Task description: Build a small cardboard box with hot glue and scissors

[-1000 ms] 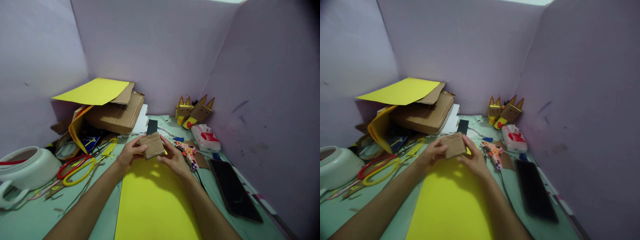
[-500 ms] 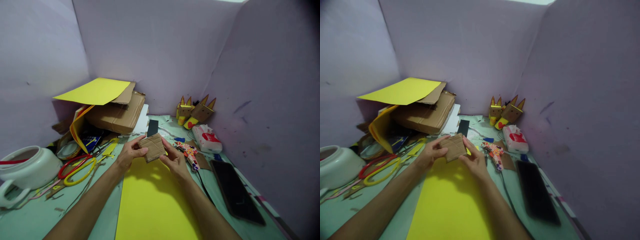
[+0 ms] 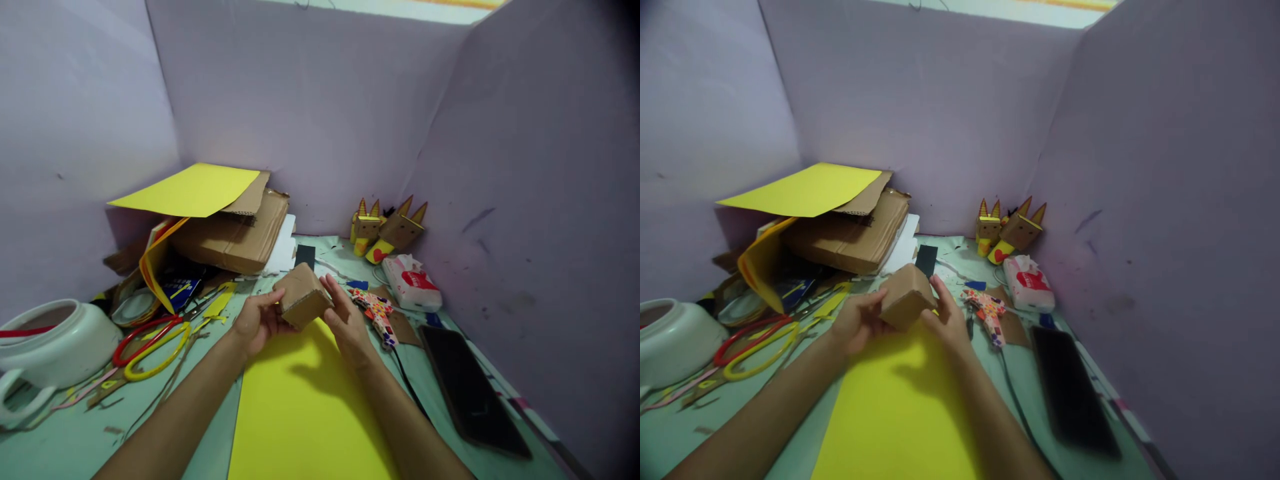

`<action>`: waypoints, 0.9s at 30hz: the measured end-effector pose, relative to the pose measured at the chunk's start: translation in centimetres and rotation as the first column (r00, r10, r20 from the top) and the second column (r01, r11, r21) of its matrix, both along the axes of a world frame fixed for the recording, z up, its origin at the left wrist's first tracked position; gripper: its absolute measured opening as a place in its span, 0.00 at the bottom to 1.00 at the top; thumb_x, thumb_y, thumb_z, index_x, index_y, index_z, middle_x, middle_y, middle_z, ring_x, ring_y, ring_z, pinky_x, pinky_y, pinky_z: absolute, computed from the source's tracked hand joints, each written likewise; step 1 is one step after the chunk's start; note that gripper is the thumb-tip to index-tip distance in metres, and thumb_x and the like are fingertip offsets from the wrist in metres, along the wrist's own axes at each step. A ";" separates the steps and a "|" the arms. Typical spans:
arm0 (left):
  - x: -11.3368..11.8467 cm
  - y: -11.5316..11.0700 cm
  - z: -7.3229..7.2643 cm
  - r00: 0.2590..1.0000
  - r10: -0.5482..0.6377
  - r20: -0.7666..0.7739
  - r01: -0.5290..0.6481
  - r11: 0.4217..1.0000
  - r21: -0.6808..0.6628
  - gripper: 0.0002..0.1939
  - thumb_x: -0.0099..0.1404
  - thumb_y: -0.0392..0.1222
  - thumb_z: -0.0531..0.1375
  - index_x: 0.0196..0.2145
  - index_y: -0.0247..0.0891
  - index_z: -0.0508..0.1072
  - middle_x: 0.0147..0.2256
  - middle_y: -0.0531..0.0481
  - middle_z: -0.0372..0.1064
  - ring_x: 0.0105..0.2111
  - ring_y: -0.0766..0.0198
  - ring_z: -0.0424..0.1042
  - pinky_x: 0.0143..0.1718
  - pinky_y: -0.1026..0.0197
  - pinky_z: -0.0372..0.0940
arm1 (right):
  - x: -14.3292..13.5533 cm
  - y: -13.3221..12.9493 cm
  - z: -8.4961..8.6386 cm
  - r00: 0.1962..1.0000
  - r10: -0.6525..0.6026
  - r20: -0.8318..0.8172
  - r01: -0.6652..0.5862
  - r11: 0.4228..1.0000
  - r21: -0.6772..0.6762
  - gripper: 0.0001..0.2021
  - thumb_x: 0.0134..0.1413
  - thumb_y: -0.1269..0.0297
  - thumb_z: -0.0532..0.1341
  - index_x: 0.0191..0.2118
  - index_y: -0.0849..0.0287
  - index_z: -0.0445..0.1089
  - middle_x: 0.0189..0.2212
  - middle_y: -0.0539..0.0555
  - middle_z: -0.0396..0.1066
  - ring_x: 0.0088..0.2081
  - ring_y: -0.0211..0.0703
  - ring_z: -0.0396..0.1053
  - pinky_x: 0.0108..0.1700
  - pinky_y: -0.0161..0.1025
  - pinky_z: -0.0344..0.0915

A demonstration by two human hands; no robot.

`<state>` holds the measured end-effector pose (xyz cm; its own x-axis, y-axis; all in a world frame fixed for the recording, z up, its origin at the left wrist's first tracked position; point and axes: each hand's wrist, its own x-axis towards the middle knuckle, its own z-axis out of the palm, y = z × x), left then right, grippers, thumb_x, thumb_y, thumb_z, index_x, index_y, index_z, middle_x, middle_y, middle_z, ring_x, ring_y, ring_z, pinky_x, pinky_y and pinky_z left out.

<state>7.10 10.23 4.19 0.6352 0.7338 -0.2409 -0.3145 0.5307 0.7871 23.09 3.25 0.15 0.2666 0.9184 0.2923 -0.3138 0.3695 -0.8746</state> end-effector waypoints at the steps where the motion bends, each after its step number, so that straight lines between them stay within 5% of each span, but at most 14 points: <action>1: 0.1 -0.2 0.0 1.000 -0.020 0.016 0.021 0.999 -0.035 0.18 0.60 0.40 0.55 0.47 0.31 0.68 0.32 0.41 0.75 0.29 0.56 0.74 0.29 0.53 0.70 | -0.1 0.0 -0.1 1.000 -0.003 -0.022 0.003 1.000 -0.009 0.40 0.36 0.52 0.71 0.59 0.52 0.59 0.61 0.56 0.57 0.61 0.54 0.56 0.58 0.48 0.57; 4: 0.5 -0.7 -0.1 0.995 -0.075 0.059 0.081 0.991 -0.105 0.17 0.62 0.40 0.53 0.48 0.32 0.67 0.32 0.42 0.75 0.29 0.57 0.74 0.30 0.54 0.70 | -0.4 -0.1 -0.1 0.997 0.018 -0.079 -0.024 0.997 -0.075 0.48 0.32 0.53 0.73 0.62 0.55 0.54 0.58 0.58 0.62 0.56 0.55 0.62 0.56 0.46 0.59; 7: 1.2 -1.3 -0.4 0.989 -0.143 0.036 0.146 0.987 -0.066 0.18 0.64 0.43 0.52 0.49 0.32 0.66 0.34 0.41 0.74 0.31 0.57 0.74 0.32 0.54 0.69 | -0.7 -0.2 0.1 0.994 0.030 -0.106 -0.037 0.997 -0.071 0.46 0.32 0.56 0.73 0.60 0.55 0.55 0.52 0.56 0.68 0.52 0.52 0.67 0.52 0.44 0.62; 10: 0.6 -1.7 0.2 0.965 -0.115 -0.237 0.161 0.969 0.186 0.24 0.64 0.51 0.50 0.52 0.32 0.64 0.34 0.41 0.73 0.29 0.58 0.73 0.32 0.55 0.68 | -0.9 -0.5 0.7 0.989 0.028 -0.146 -0.031 0.999 -0.021 0.38 0.34 0.58 0.72 0.56 0.55 0.62 0.45 0.55 0.73 0.45 0.51 0.70 0.47 0.43 0.66; 12: -1.5 -1.8 1.4 0.896 0.063 -0.439 0.138 0.901 0.411 0.26 0.60 0.54 0.53 0.50 0.34 0.65 0.33 0.43 0.72 0.28 0.60 0.72 0.31 0.58 0.66 | -0.8 -0.5 1.2 0.980 -0.002 -0.200 -0.003 1.000 -0.021 0.32 0.36 0.57 0.70 0.52 0.56 0.66 0.41 0.55 0.75 0.41 0.51 0.72 0.44 0.44 0.68; 15: -7.0 -1.6 3.3 0.702 0.346 -0.622 0.174 0.764 0.622 0.12 0.55 0.45 0.59 0.35 0.35 0.71 0.31 0.47 0.71 0.32 0.60 0.71 0.35 0.61 0.63 | -0.5 -0.5 1.9 0.949 -0.102 -0.297 0.084 0.994 -0.074 0.25 0.39 0.56 0.69 0.47 0.55 0.71 0.40 0.55 0.76 0.41 0.51 0.73 0.45 0.47 0.68; 16: -9.1 -1.6 3.7 0.462 0.510 -0.726 0.349 0.648 0.677 0.08 0.57 0.42 0.55 0.31 0.37 0.71 0.30 0.48 0.71 0.32 0.61 0.70 0.34 0.62 0.62 | -0.4 -0.4 2.1 0.939 -0.125 -0.320 0.102 0.991 -0.088 0.24 0.39 0.56 0.69 0.46 0.55 0.71 0.39 0.55 0.76 0.41 0.51 0.73 0.46 0.47 0.68; 17: -11.1 -1.5 3.8 0.139 0.643 -0.753 0.530 0.594 0.605 0.08 0.59 0.40 0.52 0.29 0.38 0.70 0.28 0.49 0.71 0.31 0.60 0.70 0.32 0.62 0.62 | -0.4 -0.4 2.3 0.932 -0.135 -0.335 0.108 0.989 -0.097 0.23 0.38 0.57 0.69 0.45 0.54 0.72 0.39 0.54 0.76 0.42 0.51 0.73 0.47 0.48 0.68; 19: -14.3 -1.1 3.4 -0.079 0.666 -0.742 0.589 0.632 0.504 0.05 0.53 0.33 0.54 0.25 0.36 0.70 0.26 0.44 0.70 0.30 0.54 0.71 0.30 0.58 0.61 | -0.5 -0.4 2.5 0.927 -0.138 -0.348 0.105 0.988 -0.112 0.23 0.37 0.57 0.70 0.44 0.55 0.73 0.38 0.54 0.77 0.42 0.51 0.73 0.47 0.48 0.68; 22: -16.3 -0.3 1.7 -0.181 0.651 -0.737 0.648 0.643 0.409 0.07 0.46 0.28 0.55 0.23 0.34 0.70 0.28 0.38 0.72 0.32 0.48 0.72 0.30 0.57 0.61 | -0.9 -0.5 2.4 0.936 -0.121 -0.330 0.085 0.989 -0.121 0.22 0.36 0.59 0.70 0.42 0.57 0.73 0.37 0.54 0.77 0.42 0.52 0.73 0.46 0.48 0.68; 27: -15.6 0.3 1.1 -0.161 0.685 -0.711 0.701 0.586 0.406 0.13 0.49 0.28 0.54 0.33 0.35 0.71 0.35 0.37 0.73 0.37 0.49 0.72 0.33 0.59 0.61 | -0.7 -0.4 1.7 0.941 -0.130 -0.313 0.096 0.988 -0.121 0.21 0.37 0.59 0.70 0.41 0.58 0.73 0.36 0.54 0.77 0.39 0.51 0.74 0.44 0.47 0.69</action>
